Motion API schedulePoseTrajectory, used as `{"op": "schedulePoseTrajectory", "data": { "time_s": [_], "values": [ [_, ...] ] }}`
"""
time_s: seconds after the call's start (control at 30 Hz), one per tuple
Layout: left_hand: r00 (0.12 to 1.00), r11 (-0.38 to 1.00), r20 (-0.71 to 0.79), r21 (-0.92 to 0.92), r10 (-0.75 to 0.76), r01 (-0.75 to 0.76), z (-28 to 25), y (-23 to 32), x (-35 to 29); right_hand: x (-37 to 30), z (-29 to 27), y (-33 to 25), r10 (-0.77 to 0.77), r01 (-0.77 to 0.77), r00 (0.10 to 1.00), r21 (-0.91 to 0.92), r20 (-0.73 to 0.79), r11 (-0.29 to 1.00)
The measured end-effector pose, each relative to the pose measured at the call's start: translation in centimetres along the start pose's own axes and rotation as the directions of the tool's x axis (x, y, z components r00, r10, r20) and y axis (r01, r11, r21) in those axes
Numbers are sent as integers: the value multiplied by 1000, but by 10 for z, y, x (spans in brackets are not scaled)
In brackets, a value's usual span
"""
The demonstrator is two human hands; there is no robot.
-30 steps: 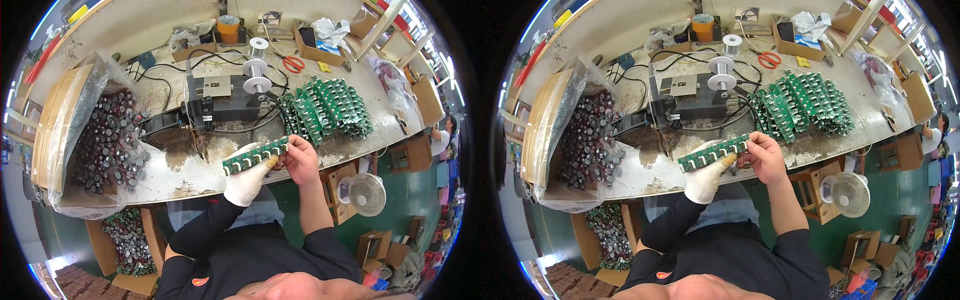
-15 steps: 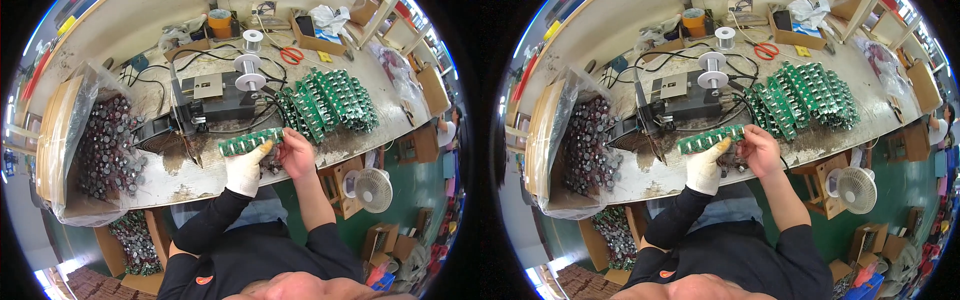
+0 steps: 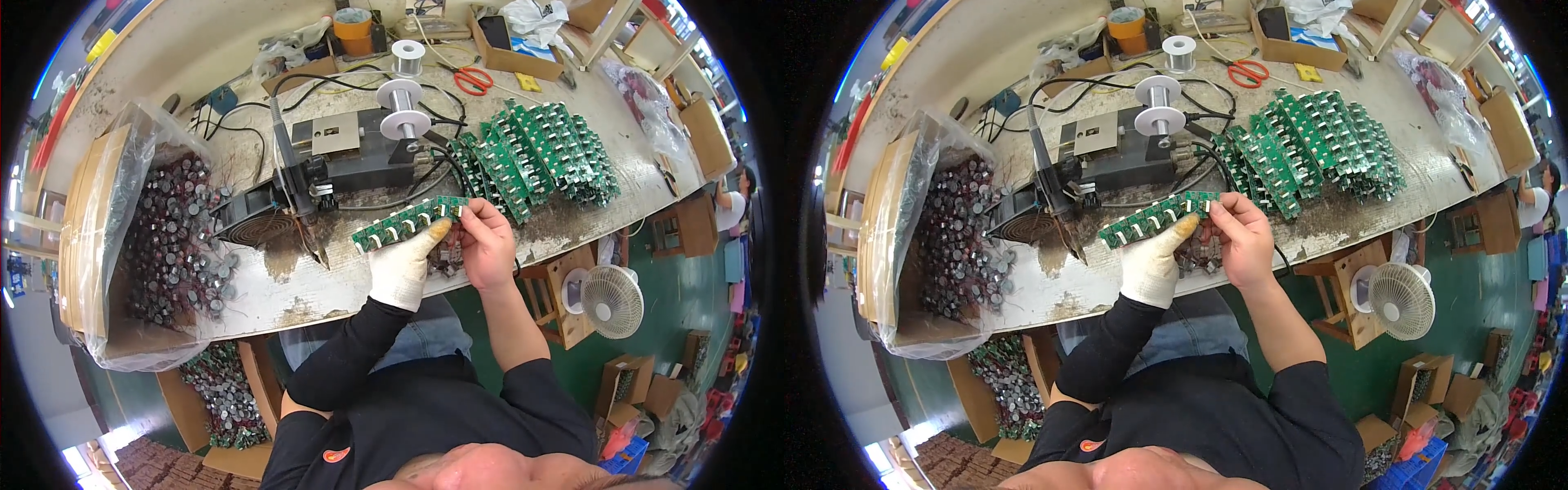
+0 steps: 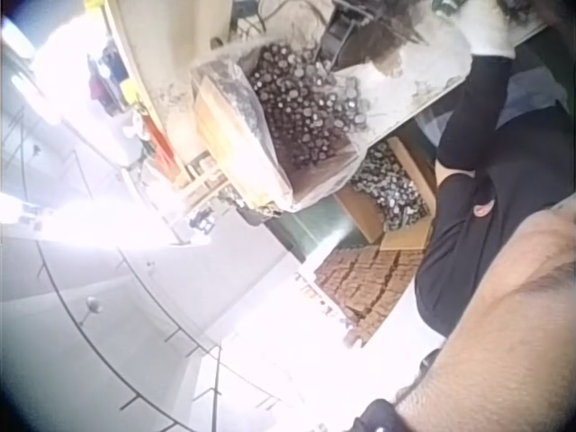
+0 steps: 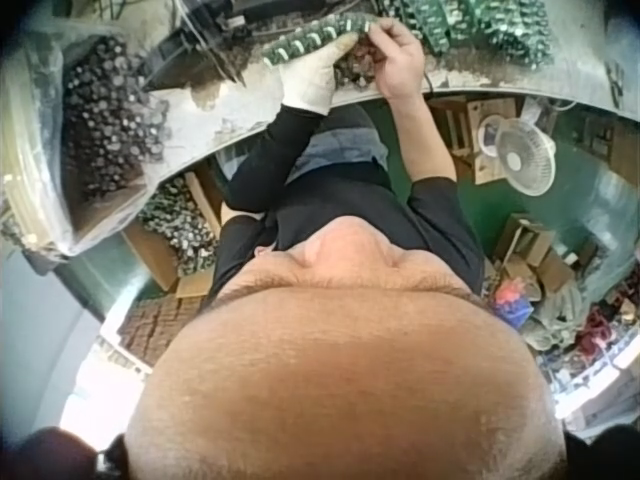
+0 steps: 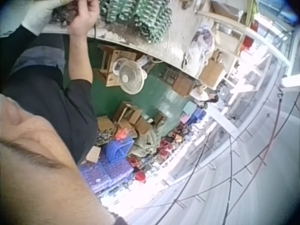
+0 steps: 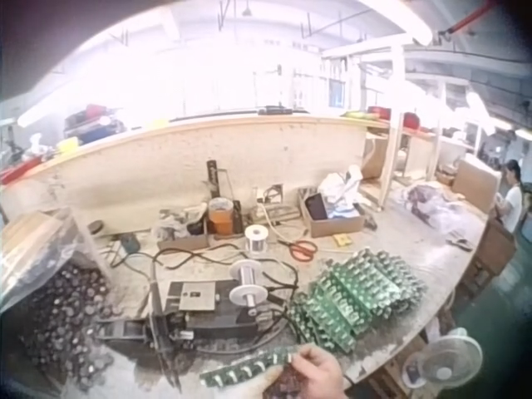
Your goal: The person assembles electronic components by hand, inserting small silver components into a printed circuit board.
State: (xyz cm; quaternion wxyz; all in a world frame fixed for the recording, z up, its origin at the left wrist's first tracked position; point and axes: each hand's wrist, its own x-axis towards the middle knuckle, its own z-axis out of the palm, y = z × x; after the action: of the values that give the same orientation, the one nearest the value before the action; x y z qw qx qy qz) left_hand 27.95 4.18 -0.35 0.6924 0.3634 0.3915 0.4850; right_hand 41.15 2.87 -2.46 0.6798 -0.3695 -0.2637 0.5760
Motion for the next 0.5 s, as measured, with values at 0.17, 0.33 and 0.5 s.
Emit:
{"op": "schedulePoseTrajectory", "data": {
  "time_s": [0.17,0.33,0.5],
  "values": [
    [999,989,-22,-142,-38,35,6,2,-4,2,-5,3,174,-170,985,223,3,960],
    [996,993,-9,76,90,-89,1,-9,-1,3,-5,6,286,-266,958,338,-10,903],
    [990,947,-74,-310,-117,89,9,-1,5,2,-10,9,270,-278,959,476,88,834]
  ]
}}
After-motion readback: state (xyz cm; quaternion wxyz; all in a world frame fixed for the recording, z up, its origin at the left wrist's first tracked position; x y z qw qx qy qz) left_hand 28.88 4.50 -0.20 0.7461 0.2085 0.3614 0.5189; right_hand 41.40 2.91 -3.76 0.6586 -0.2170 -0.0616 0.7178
